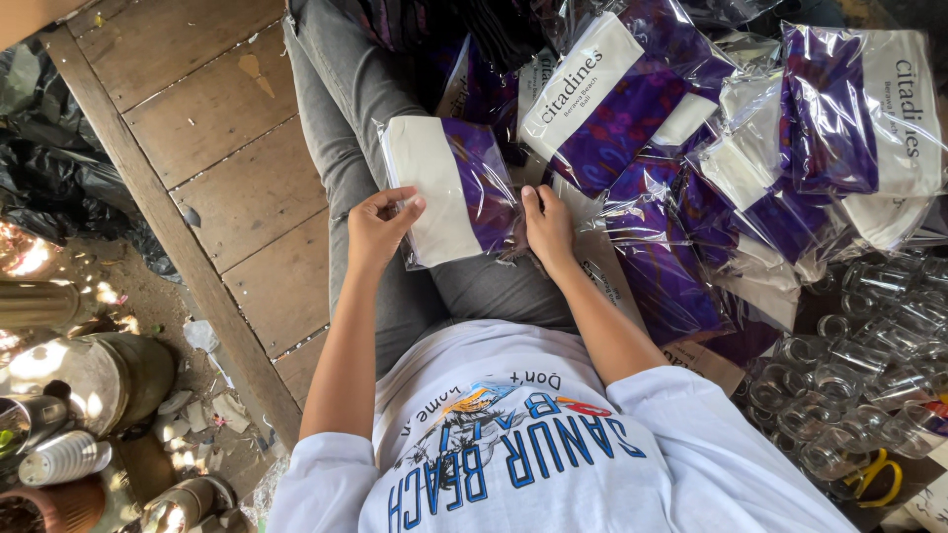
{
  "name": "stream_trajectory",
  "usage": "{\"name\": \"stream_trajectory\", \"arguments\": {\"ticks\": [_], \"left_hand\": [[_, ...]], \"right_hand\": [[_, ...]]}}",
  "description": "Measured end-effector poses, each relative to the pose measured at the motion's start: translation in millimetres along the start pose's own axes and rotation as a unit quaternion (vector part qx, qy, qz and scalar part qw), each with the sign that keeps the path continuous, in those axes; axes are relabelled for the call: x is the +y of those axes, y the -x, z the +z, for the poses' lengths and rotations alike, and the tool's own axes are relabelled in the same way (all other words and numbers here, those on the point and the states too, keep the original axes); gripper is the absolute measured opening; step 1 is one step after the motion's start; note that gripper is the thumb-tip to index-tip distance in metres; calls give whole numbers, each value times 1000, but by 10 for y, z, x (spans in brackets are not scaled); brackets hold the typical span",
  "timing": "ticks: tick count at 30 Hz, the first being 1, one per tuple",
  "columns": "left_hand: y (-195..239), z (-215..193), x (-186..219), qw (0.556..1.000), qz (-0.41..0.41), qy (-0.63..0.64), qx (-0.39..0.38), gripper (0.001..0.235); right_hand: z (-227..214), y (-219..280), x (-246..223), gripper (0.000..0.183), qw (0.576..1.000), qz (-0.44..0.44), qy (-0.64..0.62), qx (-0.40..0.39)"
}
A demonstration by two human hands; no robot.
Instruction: The person sits on the floor and repeatedly places white folded items into clear plastic bags with purple branding. They seal the bags by hand and stack them on their lap.
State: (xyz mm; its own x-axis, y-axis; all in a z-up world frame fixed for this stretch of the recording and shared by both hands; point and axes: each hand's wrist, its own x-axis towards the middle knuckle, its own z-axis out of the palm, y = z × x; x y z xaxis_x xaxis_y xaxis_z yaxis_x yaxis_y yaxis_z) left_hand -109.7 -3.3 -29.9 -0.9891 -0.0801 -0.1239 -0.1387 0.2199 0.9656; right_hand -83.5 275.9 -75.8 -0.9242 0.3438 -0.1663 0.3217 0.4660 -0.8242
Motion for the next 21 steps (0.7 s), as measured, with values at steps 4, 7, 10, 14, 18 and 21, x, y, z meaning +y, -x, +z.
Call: {"name": "stream_trajectory", "arguments": {"ticks": [4, 7, 10, 14, 18, 21], "left_hand": [[5, -13, -31, 1000, -3, 1, -5, 37], [40, -32, 38, 1000, -2, -7, -6, 31], [125, -76, 130, 1000, -14, 0, -3, 27], [228, -95, 181, 996, -37, 80, -13, 29], [231, -24, -99, 988, -14, 149, -45, 41], [356, -85, 14, 993, 8, 113, -23, 65]], "right_hand": [[-4, -75, 41, 42, 999, 12, 27, -22], [-103, -135, -63, 44, 995, 32, 84, -51], [-315, -48, -380, 36, 982, 63, 166, -59], [-304, 89, -610, 17, 915, -340, 104, 188], [-140, 740, -1345, 44, 810, -568, 108, 97], [158, 703, -1035, 44, 803, -555, 218, -28]]}}
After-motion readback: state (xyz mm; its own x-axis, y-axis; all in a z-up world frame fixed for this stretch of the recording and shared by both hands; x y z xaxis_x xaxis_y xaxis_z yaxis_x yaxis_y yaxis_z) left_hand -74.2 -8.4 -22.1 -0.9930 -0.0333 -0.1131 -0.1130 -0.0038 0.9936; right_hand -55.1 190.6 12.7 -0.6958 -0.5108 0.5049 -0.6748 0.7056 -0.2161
